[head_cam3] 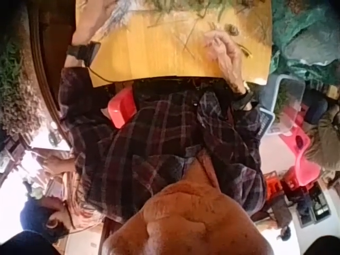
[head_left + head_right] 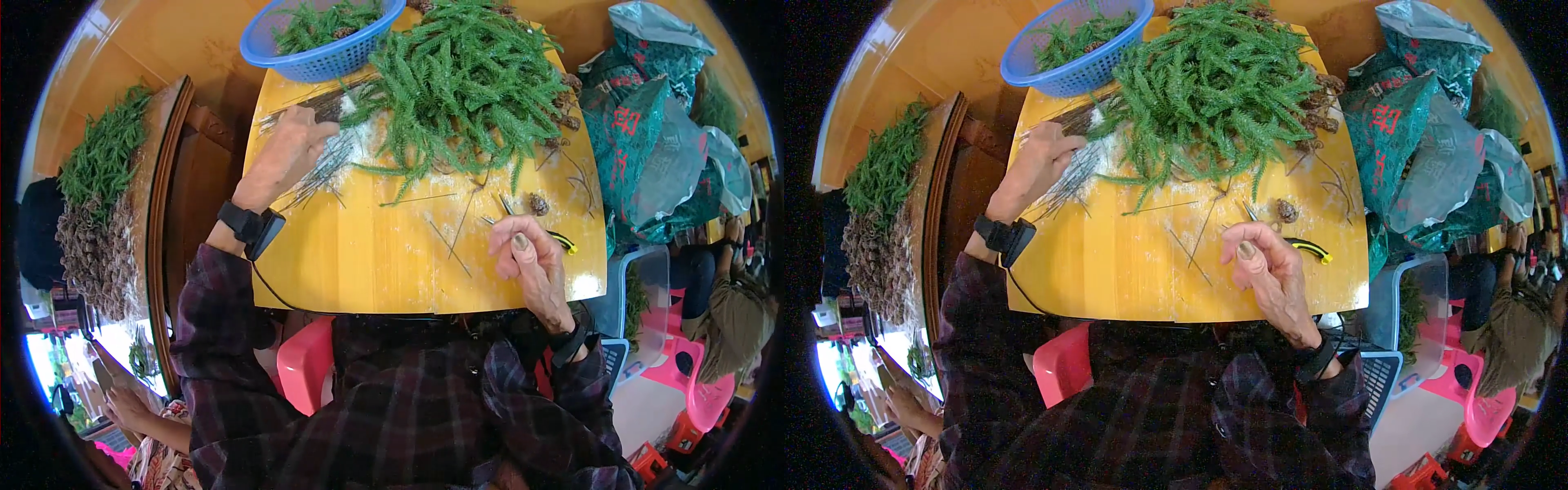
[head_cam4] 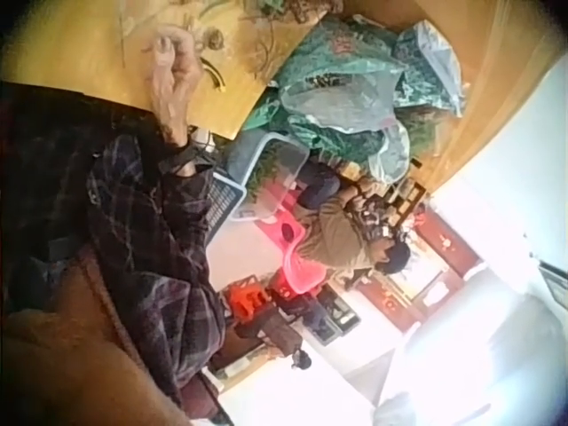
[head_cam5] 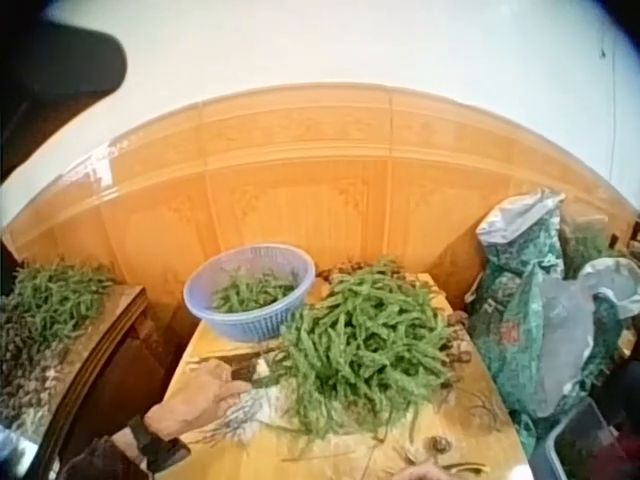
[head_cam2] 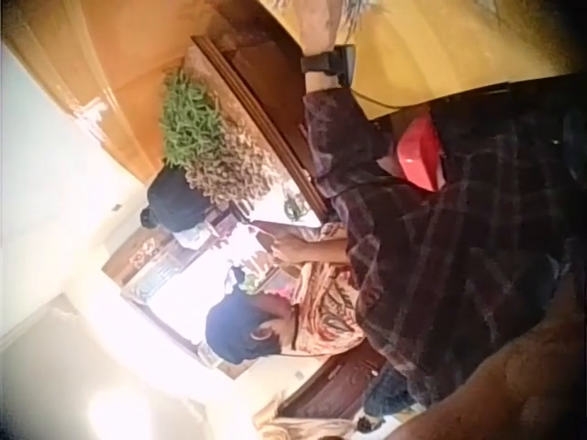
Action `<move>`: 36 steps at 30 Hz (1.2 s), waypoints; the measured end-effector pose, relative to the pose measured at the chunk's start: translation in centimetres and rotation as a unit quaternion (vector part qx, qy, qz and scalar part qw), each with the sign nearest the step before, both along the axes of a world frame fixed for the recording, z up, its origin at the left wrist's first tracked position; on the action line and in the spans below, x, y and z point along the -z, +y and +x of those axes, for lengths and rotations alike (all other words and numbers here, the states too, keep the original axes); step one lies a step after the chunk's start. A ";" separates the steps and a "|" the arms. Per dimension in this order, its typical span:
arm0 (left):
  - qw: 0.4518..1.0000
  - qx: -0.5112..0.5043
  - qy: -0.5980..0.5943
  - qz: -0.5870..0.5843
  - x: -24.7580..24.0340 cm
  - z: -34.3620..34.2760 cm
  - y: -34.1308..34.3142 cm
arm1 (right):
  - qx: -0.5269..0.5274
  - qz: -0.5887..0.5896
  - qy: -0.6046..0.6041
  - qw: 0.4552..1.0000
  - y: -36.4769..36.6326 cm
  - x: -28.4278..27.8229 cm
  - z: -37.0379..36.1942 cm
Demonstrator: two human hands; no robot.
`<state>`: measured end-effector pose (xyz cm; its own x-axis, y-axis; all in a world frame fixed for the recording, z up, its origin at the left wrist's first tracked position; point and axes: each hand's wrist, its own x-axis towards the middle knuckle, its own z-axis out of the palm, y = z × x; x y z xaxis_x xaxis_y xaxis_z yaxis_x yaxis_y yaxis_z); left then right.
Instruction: The person assembles decorative branches by hand, attaching pinecones to wires and wrapping green sprigs around them. They use pliers to twist the wire and trim the ends before setting the finished pieces aside on the table.
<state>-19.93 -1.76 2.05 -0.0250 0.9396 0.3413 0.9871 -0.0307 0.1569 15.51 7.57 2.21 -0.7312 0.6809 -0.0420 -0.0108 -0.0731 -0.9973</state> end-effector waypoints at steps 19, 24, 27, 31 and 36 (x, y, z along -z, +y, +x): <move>0.880 0.000 -0.468 0.078 -2.8 11.3 -0.9 | -0.013 0.041 0.043 0.998 -0.1 0.3 0.5; 0.890 0.085 -0.436 -0.099 -2.8 18.8 2.1 | 0.092 -0.044 0.160 0.982 -0.4 0.7 0.1; 0.881 0.105 -0.433 -0.160 -3.1 20.4 4.8 | 0.112 0.054 0.122 0.985 1.9 1.4 1.2; 0.921 0.148 -0.356 -0.046 -2.7 21.4 7.9 | 0.208 -0.020 0.167 0.964 3.6 -0.2 2.1; 0.944 0.205 -0.260 -0.009 -0.3 23.5 11.6 | 0.305 -0.119 0.209 0.921 6.0 0.2 3.1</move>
